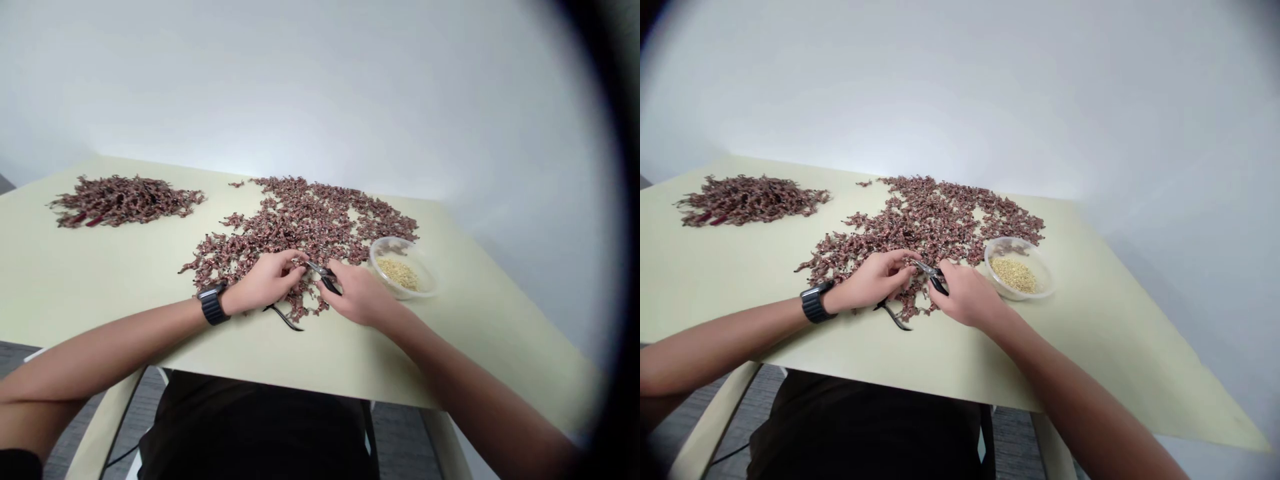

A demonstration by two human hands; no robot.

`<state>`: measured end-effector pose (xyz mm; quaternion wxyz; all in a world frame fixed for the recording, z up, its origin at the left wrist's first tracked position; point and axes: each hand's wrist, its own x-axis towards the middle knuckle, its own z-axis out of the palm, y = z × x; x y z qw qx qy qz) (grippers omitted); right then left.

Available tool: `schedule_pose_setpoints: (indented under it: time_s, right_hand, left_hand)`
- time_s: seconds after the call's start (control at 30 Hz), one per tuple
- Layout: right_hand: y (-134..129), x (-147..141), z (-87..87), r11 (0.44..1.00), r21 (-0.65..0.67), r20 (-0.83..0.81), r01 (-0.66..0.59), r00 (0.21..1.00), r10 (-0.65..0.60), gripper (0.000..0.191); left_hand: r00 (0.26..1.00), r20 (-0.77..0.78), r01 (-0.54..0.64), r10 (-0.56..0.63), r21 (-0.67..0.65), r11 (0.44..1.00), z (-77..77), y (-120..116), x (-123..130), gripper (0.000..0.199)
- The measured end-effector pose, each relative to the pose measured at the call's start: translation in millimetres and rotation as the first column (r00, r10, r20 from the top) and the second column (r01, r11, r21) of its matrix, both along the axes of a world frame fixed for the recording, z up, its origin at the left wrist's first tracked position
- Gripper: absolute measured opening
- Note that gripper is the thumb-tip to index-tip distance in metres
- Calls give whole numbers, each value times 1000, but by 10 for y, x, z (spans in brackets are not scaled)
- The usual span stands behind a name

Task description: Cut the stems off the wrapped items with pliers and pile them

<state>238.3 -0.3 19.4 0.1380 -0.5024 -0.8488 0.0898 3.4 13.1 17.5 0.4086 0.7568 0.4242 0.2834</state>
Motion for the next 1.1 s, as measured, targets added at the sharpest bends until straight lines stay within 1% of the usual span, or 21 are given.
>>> schedule_pose_setpoints:
  time_s: [0.07,0.13,0.23,0.5,0.87,1.0,1.1]
  right_hand:
    - [-9,0,-2,1000,-17,10,3,1000,-3,25]
    - [-17,-1,-7,999,-38,8,0,1000,0,25]
    - [-31,-6,-16,997,-78,-15,-16,1000,15,26]
    - [-54,-20,18,983,-169,-101,-64,994,47,24]
    - [-71,-31,46,975,-210,-140,-75,989,46,24]
    - [-68,-37,56,961,-262,-169,-92,984,49,25]
    - [-47,-25,53,948,-299,-204,-106,978,45,26]
  left_hand:
    - [998,-66,-15,22,115,993,35,-19,-2,35]
    - [993,-110,-14,36,200,980,48,-22,-5,34]
    - [990,-137,-8,45,259,966,43,-17,-11,35]
    - [987,-159,9,38,284,959,31,-11,-14,36]
    - [988,-154,34,12,289,957,66,-29,-11,34]
    - [987,-159,35,11,283,958,80,-34,-8,35]
    - [988,-155,59,-17,268,962,89,-32,-11,39]
